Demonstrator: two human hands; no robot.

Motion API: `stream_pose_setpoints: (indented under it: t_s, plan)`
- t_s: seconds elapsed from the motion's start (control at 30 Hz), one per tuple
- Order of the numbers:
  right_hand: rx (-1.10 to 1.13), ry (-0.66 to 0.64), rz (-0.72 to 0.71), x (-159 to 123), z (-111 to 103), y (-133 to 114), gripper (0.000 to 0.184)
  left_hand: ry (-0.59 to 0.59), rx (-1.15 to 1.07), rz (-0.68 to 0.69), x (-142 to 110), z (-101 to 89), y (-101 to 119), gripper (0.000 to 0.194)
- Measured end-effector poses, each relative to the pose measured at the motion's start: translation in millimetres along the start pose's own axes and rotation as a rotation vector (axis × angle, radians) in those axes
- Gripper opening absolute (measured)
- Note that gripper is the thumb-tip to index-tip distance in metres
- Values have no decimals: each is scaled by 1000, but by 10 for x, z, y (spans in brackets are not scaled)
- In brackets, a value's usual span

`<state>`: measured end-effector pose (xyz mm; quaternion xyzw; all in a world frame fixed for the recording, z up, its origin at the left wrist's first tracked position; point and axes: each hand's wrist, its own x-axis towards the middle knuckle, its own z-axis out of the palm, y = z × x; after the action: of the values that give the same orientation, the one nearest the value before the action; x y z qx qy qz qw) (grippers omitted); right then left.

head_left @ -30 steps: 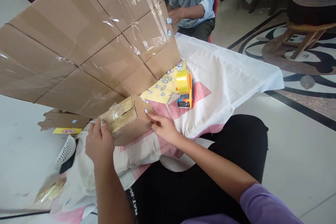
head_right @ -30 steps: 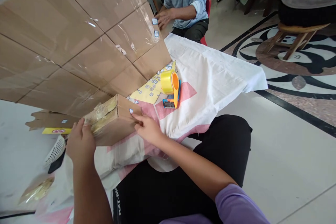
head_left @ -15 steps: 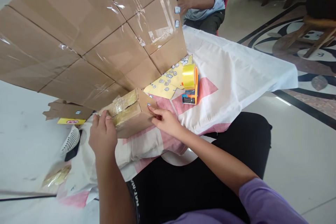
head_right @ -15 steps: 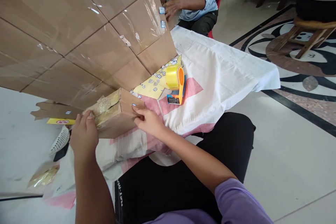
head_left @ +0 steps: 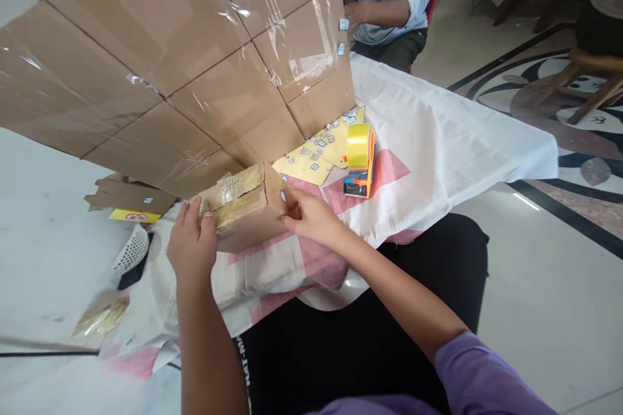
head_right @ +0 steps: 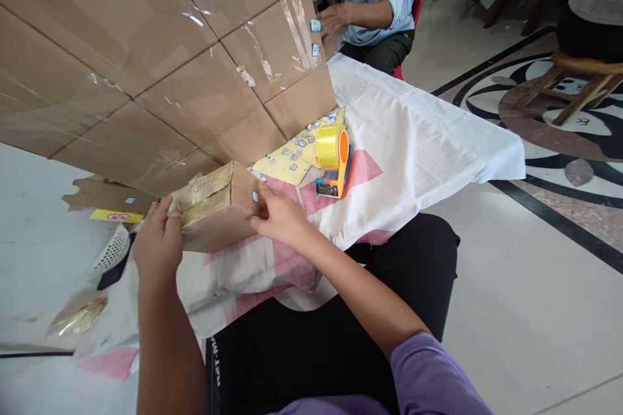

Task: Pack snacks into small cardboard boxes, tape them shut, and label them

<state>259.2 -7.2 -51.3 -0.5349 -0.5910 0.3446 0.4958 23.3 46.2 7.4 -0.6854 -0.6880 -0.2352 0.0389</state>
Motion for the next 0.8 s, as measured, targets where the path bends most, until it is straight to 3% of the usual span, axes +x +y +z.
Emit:
stream_pose_setpoints:
  t_s: [0.17, 0.23, 0.4, 0.6, 0.67, 0.8]
  plan:
    - [-18, 124, 57, -56, 153, -44, 21, 9, 14, -17, 3, 3, 14, 50]
    - [-2, 116, 29, -82, 188, -34, 11, 13, 19, -6, 2, 2, 26, 50]
    - [13, 32, 67, -84, 73, -25, 17, 35, 5, -11, -9, 10, 48, 50]
    - [71, 163, 76, -43, -176, -42, 39, 89, -35, -18, 6, 40, 4, 47]
    - [161, 88, 78, -48, -188, -33, 37, 104, -52, -9, 30, 61, -32, 46]
    - [359, -193, 128, -70, -154, 46, 30, 136, -102, 15, 58, 95, -77, 46]
